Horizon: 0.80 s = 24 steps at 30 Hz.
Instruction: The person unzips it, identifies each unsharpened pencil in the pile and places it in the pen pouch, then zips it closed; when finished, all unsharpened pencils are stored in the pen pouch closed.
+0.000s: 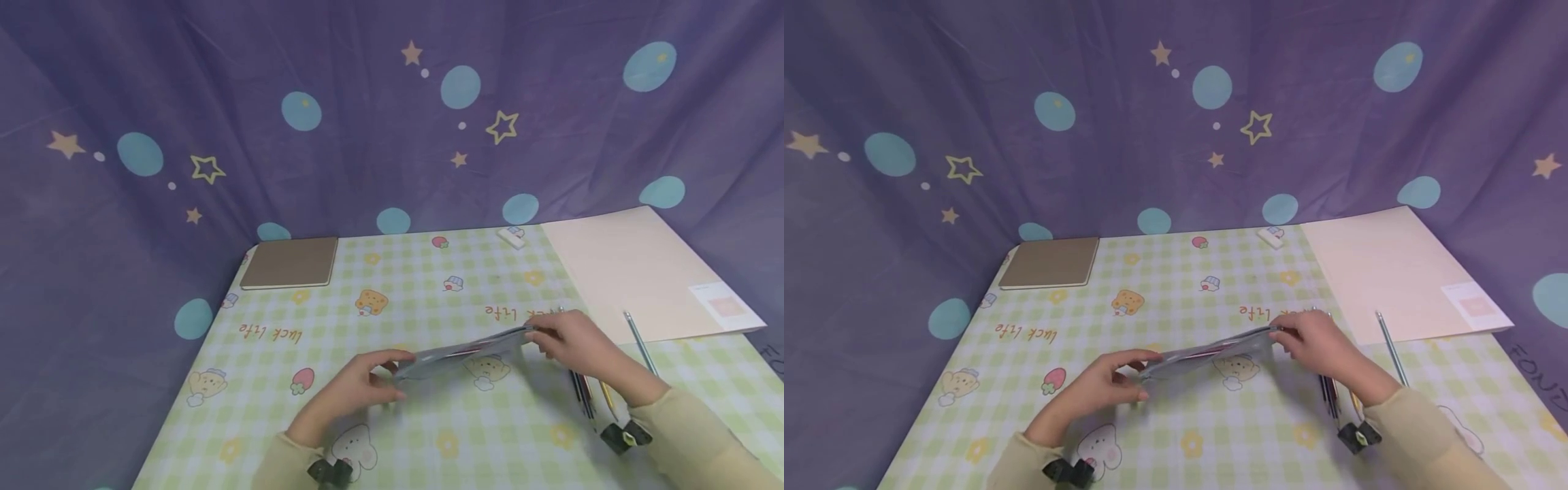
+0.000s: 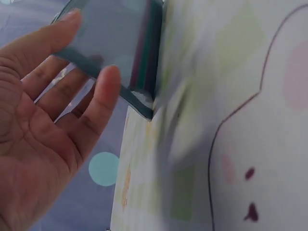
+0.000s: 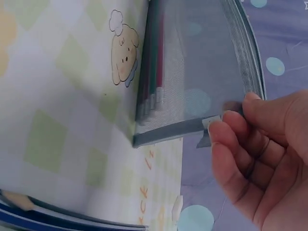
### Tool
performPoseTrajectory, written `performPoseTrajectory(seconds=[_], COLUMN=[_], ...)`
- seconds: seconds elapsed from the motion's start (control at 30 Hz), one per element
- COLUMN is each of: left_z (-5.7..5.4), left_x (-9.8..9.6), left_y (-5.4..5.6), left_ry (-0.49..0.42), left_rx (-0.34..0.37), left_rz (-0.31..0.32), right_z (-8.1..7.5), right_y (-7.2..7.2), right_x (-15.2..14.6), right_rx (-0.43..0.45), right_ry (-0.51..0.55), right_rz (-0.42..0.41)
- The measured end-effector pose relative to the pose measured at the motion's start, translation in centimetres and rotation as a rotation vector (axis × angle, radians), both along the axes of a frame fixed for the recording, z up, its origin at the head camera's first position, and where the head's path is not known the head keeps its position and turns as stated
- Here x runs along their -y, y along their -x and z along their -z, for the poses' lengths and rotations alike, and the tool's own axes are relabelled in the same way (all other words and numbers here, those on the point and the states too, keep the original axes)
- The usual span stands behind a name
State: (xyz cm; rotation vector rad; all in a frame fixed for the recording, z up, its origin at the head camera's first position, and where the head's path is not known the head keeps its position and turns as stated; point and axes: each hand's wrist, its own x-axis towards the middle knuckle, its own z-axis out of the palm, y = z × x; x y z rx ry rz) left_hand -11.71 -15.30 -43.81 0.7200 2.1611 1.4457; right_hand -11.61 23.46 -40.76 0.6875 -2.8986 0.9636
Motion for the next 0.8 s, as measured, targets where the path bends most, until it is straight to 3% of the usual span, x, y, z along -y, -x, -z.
performPoseTrajectory(seconds=[0.07,0.13,0.27,0.4,0.5,0.63,0.73,0.8], left_z=[0.0,0.0,-0.1,0.1,0.3,0.1,0.1,0.4], left_x=[-0.2,-0.6,-1.5,-1.9,-2.1,-2.6,-2.8,-2.8], left_y=[-0.1,-0.3,-0.5,-0.7,-0.8,-0.8,-0.7,-0.6], left_ry=[0.011,0.032,0.057,0.03,0.0,0.001,0.002,-0.015], left_rx=[-0.02,-0.072,-0.234,-0.338,-0.344,-0.263,-0.225,-0.244], left_rz=[0.007,-0.024,-0.141,-0.223,-0.283,-0.383,-0.423,-0.425], right_z=[-0.2,-0.2,-0.3,-0.4,-0.6,-0.7,-0.3,0.1], right_y=[0.1,0.2,0.4,0.3,0.0,-0.9,-1.4,-1.6], right_x=[0.0,0.1,0.3,0.7,1.5,3.2,5.1,6.5], right_rx=[0.016,0.02,0.01,-0.058,-0.119,-0.261,-0.465,-0.599], right_ry=[0.006,0.007,-0.009,-0.051,-0.118,-0.19,-0.114,-0.038], right_rz=[0.014,0.029,0.067,0.099,0.148,0.19,0.125,0.037])
